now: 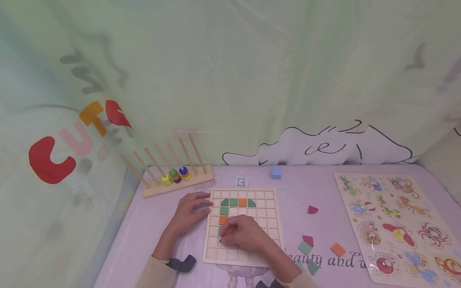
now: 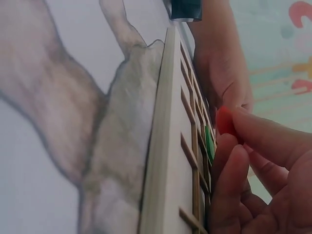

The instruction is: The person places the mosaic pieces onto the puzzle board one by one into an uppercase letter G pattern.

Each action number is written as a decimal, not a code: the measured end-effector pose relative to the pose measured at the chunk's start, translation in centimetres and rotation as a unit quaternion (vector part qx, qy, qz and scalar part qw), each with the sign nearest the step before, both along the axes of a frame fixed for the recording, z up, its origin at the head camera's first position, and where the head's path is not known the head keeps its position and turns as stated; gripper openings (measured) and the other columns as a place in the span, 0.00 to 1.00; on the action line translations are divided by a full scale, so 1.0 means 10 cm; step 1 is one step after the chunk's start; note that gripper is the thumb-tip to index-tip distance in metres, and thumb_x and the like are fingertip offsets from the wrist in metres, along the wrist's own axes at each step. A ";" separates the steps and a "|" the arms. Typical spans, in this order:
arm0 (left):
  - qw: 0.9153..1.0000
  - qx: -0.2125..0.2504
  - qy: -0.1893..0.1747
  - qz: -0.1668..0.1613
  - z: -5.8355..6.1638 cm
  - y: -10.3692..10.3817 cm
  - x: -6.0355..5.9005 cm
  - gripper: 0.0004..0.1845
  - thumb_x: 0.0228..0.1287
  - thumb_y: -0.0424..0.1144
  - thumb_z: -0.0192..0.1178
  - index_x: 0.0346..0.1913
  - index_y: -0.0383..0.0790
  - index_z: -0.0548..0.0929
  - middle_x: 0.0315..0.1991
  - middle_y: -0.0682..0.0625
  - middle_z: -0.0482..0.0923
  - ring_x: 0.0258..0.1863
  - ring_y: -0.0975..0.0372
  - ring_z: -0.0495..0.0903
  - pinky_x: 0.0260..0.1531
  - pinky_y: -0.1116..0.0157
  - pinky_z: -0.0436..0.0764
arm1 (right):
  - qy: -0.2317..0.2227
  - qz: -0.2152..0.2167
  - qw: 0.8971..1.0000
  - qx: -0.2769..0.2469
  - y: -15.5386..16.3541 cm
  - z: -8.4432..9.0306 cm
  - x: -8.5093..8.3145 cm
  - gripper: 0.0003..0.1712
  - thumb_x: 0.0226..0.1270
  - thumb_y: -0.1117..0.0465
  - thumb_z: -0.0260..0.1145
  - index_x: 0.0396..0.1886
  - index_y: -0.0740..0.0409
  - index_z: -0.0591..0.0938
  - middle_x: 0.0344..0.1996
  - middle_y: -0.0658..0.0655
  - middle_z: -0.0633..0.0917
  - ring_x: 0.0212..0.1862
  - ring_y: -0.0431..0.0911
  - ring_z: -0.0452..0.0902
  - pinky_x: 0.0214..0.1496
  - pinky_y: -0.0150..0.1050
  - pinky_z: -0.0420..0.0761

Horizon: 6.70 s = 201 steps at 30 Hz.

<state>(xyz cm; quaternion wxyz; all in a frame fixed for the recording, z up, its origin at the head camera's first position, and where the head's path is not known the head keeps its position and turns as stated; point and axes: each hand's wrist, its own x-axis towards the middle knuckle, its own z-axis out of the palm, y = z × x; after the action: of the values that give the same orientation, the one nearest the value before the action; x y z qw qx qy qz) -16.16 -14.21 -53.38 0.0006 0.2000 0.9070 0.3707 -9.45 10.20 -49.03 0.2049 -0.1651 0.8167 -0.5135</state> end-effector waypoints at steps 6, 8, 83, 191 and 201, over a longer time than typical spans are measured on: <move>1.000 0.001 0.006 -0.001 -0.02 -0.01 -0.01 0.09 0.66 0.44 0.67 0.48 0.55 0.89 0.64 0.56 0.80 0.73 0.54 0.69 0.75 0.42 0.56 | -0.018 -0.024 0.999 -0.010 -0.03 -0.03 0.00 0.06 0.57 0.61 0.78 0.32 0.55 0.87 0.23 0.49 0.85 0.25 0.38 0.77 0.25 0.29 0.76; 1.000 -0.001 0.004 -0.001 -0.02 -0.01 -0.01 0.09 0.66 0.44 0.67 0.48 0.55 0.89 0.64 0.57 0.80 0.73 0.54 0.69 0.76 0.43 0.55 | -0.023 -0.032 0.999 -0.012 -0.05 -0.03 0.00 0.06 0.57 0.62 0.77 0.32 0.55 0.87 0.24 0.49 0.86 0.26 0.40 0.78 0.27 0.29 0.76; 1.000 0.010 0.007 0.001 0.00 0.00 0.02 0.09 0.65 0.42 0.67 0.47 0.53 0.90 0.63 0.54 0.81 0.72 0.53 0.70 0.75 0.42 0.56 | -0.004 -0.069 0.996 0.049 -0.15 -0.07 0.02 0.11 0.54 0.61 0.78 0.19 0.53 0.83 0.13 0.48 0.83 0.18 0.40 0.79 0.20 0.32 0.72; 1.000 -0.006 0.014 0.005 -0.01 0.02 0.02 0.09 0.65 0.42 0.68 0.47 0.53 0.90 0.63 0.54 0.81 0.72 0.53 0.70 0.75 0.43 0.58 | 0.005 -0.127 0.988 0.093 0.78 0.26 0.08 0.09 0.61 0.56 0.76 0.29 0.51 0.84 0.23 0.51 0.80 0.30 0.45 0.76 0.30 0.32 0.75; 1.000 -0.010 0.019 0.007 -0.02 0.01 0.00 0.09 0.65 0.41 0.68 0.47 0.53 0.90 0.63 0.55 0.81 0.72 0.54 0.71 0.75 0.43 0.57 | 0.034 -0.102 0.976 0.192 1.55 0.28 0.23 0.06 0.61 0.53 0.76 0.33 0.46 0.87 0.27 0.46 0.83 0.32 0.39 0.74 0.33 0.30 0.76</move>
<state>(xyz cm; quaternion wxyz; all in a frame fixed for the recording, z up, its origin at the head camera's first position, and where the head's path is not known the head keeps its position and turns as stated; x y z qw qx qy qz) -16.18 -14.07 -53.53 -0.0170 0.2005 0.9119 0.3576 -7.14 25.74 -46.26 0.1514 -0.0559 0.9190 -0.3597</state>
